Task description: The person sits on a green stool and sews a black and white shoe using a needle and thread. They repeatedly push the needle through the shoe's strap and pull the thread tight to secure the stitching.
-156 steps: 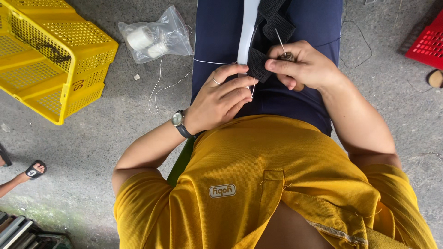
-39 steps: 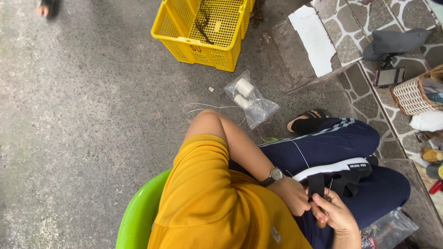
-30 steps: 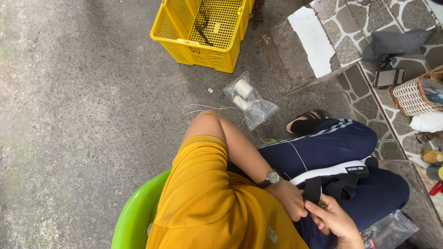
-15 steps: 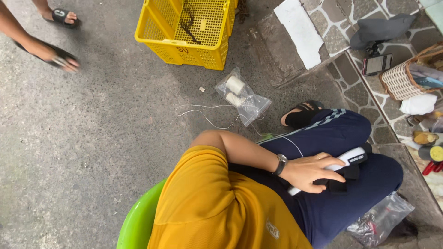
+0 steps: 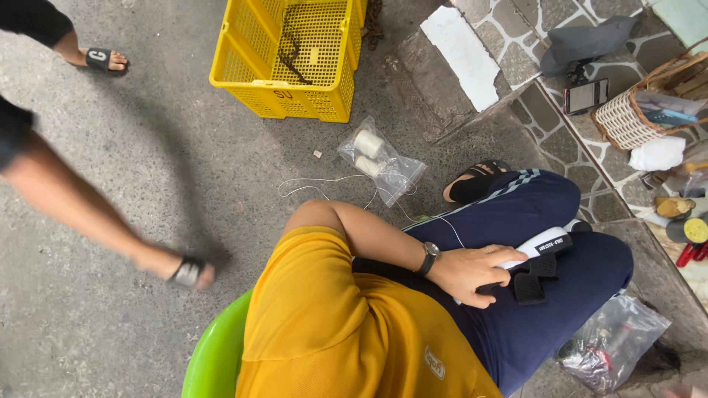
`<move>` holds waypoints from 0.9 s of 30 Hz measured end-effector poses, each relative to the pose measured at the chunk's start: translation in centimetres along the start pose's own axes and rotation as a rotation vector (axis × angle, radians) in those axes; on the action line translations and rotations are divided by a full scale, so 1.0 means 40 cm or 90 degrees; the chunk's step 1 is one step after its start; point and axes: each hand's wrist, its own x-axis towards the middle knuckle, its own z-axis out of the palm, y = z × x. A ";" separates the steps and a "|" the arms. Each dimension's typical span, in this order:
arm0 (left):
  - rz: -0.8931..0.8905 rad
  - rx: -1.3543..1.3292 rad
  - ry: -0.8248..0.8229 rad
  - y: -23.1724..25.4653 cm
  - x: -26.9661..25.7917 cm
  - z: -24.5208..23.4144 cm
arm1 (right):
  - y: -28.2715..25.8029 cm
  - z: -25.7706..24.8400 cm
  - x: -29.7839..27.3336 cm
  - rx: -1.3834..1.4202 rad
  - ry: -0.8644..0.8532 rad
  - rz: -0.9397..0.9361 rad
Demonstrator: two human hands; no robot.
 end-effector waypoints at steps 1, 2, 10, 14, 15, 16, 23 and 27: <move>-0.001 -0.011 -0.028 0.009 0.001 -0.015 | -0.125 0.025 0.015 0.005 -0.003 -0.001; -0.002 -0.008 -0.024 0.002 0.003 -0.026 | -0.169 0.043 0.047 0.010 -0.006 -0.003; -0.114 0.008 -0.250 0.045 0.020 -0.207 | -0.374 0.094 0.123 0.022 -0.162 -0.085; -0.145 0.145 -0.318 0.026 0.021 -0.228 | -0.345 0.113 0.107 0.121 -0.211 -0.141; -0.127 0.212 -0.335 0.018 0.012 -0.222 | -0.334 0.126 0.092 0.081 -0.234 -0.078; -0.108 0.279 -0.352 0.009 0.004 -0.215 | -0.321 0.139 0.077 0.040 -0.257 -0.015; -0.266 0.116 -0.538 0.052 0.076 -0.298 | -0.386 0.111 0.145 0.159 -0.085 0.021; -0.454 -0.379 -0.431 0.075 0.130 -0.314 | -0.406 0.115 0.178 0.211 -0.100 0.081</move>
